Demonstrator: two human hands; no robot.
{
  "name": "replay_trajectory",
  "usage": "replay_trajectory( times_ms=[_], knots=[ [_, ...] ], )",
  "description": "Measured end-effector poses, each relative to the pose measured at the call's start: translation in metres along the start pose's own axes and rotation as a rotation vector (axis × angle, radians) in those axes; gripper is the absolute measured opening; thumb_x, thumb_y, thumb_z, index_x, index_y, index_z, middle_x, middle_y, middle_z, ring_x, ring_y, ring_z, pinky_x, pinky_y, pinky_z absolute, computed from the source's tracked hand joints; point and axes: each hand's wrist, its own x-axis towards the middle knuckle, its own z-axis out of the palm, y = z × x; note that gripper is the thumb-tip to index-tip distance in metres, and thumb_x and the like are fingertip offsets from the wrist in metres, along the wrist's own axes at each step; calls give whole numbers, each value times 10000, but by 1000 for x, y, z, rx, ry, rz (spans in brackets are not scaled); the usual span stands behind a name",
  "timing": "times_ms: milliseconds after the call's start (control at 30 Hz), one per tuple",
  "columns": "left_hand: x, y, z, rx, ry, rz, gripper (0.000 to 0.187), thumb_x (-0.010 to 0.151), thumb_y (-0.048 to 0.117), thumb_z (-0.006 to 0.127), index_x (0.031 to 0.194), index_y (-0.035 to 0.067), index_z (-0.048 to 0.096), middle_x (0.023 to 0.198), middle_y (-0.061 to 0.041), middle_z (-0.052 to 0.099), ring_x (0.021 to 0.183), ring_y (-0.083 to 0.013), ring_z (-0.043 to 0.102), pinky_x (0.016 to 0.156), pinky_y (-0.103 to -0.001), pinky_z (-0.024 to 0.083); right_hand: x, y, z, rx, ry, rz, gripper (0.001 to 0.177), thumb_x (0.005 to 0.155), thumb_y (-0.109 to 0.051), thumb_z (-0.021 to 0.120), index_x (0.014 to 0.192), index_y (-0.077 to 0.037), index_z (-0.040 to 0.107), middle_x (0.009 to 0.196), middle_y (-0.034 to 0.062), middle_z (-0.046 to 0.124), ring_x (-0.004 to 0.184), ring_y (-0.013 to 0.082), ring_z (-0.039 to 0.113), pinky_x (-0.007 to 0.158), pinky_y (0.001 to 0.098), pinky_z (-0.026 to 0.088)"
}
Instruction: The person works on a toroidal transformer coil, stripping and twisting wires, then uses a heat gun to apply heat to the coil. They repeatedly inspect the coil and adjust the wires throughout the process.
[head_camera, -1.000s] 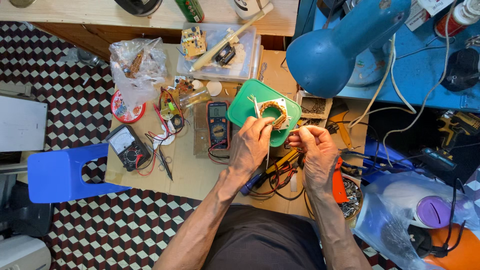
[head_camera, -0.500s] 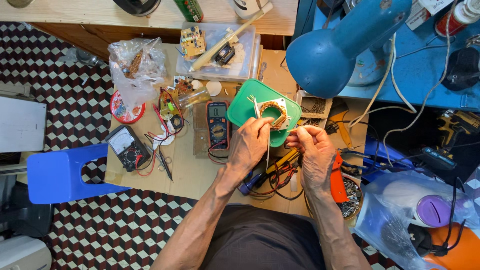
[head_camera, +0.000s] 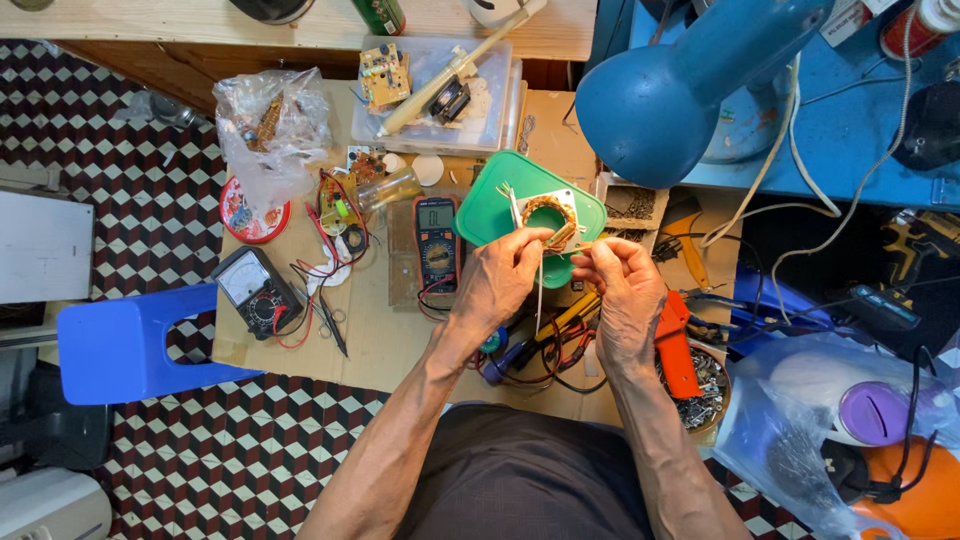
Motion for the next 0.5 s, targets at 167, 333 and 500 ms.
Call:
replay_trajectory(
  times_ms=[167, 333, 500],
  knots=[
    [5, -4, 1, 4, -16, 10, 310, 995, 246, 536, 1185, 113, 741, 698, -104, 698, 589, -147, 654, 568, -322, 513, -1, 0, 5, 0, -13, -13, 189, 1026, -135, 634, 1121, 26, 606, 1092, 143, 723, 946, 155, 719, 850, 274, 600],
    [9, -17, 1, -55, -81, 24, 311, 1010, 246, 540, 1209, 107, 735, 677, -52, 653, 610, -112, 611, 569, -314, 503, -1, 2, 5, -34, -11, -30, 191, 1031, -154, 627, 1122, 13, 612, 1106, 136, 732, 949, 140, 718, 851, 270, 594],
    [12, -23, 1, -122, -132, 29, 332, 1028, 254, 521, 1259, 111, 712, 681, -27, 631, 639, -91, 614, 597, -297, 520, 1, 5, 3, -61, -5, -25, 188, 1040, -160, 625, 1124, 8, 618, 1087, 124, 736, 934, 131, 712, 836, 265, 585]
  ],
)
